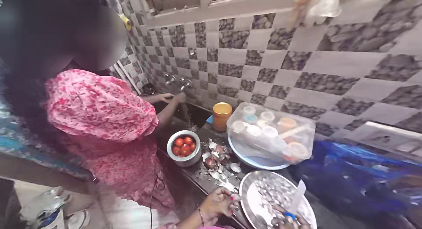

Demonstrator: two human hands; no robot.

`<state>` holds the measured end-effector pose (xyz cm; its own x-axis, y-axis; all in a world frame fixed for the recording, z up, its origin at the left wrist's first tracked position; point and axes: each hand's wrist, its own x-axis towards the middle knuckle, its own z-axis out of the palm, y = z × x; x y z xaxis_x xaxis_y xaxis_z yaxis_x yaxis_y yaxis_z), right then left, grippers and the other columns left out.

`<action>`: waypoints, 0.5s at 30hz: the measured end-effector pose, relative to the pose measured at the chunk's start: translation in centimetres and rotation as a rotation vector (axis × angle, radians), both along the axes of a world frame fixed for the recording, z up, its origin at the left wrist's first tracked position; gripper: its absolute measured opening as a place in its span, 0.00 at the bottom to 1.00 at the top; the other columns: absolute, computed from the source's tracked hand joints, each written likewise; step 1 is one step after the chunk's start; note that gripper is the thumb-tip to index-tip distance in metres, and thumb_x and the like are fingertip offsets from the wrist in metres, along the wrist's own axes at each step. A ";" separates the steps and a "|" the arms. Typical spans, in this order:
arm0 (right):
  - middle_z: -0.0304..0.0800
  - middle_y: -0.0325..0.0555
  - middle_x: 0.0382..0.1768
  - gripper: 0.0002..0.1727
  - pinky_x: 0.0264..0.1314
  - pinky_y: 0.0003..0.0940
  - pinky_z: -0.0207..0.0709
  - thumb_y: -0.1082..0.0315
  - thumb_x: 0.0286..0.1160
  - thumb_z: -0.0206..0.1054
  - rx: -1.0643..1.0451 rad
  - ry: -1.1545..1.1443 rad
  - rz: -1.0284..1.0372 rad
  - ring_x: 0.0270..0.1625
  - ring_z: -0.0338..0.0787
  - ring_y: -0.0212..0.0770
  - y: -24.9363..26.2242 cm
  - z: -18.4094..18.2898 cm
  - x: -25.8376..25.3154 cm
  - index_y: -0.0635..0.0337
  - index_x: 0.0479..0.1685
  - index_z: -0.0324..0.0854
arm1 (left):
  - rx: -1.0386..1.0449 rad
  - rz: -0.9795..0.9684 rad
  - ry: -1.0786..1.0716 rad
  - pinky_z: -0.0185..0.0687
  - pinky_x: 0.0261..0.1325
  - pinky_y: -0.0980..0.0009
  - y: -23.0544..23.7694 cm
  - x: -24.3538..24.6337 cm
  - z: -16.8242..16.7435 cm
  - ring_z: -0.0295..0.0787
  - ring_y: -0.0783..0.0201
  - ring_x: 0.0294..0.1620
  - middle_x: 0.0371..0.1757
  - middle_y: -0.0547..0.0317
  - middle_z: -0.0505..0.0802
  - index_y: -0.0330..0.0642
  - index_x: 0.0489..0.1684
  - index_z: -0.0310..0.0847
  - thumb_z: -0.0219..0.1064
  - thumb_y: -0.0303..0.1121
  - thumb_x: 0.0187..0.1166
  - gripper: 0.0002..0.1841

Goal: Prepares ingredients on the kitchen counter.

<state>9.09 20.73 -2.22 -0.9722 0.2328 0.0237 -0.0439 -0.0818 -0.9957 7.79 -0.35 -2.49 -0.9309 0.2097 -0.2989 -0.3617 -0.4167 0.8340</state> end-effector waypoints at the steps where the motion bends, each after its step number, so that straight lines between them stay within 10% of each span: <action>1: 0.84 0.35 0.51 0.19 0.35 0.20 0.83 0.76 0.82 0.48 -0.004 -0.005 0.000 0.31 0.84 0.19 0.0 0.0 0.1 0.72 0.68 0.53 | 0.013 0.014 -0.007 0.85 0.42 0.77 0.1 -0.1 0.2 0.90 0.73 0.38 0.40 0.62 0.93 0.38 0.53 0.73 0.59 0.16 0.77 0.12; 6: 0.80 0.36 0.42 0.22 0.34 0.17 0.83 0.77 0.77 0.56 0.075 -0.064 -0.082 0.29 0.82 0.18 1.1 0.6 1.8 0.80 0.68 0.63 | 0.078 0.040 -0.035 0.85 0.42 0.76 1.0 -1.2 0.9 0.90 0.72 0.38 0.43 0.60 0.93 0.39 0.52 0.73 0.58 0.15 0.75 0.13; 10: 0.89 0.40 0.46 0.23 0.40 0.20 0.86 0.74 0.75 0.61 0.087 -0.066 -0.122 0.36 0.88 0.22 1.8 0.5 3.2 0.77 0.69 0.69 | 0.096 -0.021 0.017 0.87 0.50 0.74 2.5 -1.7 1.2 0.90 0.71 0.47 0.51 0.61 0.92 0.37 0.69 0.67 0.61 0.14 0.71 0.25; 15: 0.84 0.33 0.38 0.17 0.37 0.19 0.78 0.73 0.84 0.53 0.068 0.018 0.164 0.33 0.80 0.20 2.1 0.8 2.7 0.71 0.67 0.67 | 0.161 -0.082 0.032 0.88 0.52 0.75 3.9 -2.5 1.0 0.93 0.70 0.49 0.52 0.59 0.95 0.36 0.63 0.82 0.65 0.16 0.66 0.23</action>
<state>11.80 22.84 -1.42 -0.9963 0.0689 0.0517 -0.0533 -0.0221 -0.9983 5.31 3.53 -1.47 -0.9171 0.3281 -0.2262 -0.3746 -0.5158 0.7705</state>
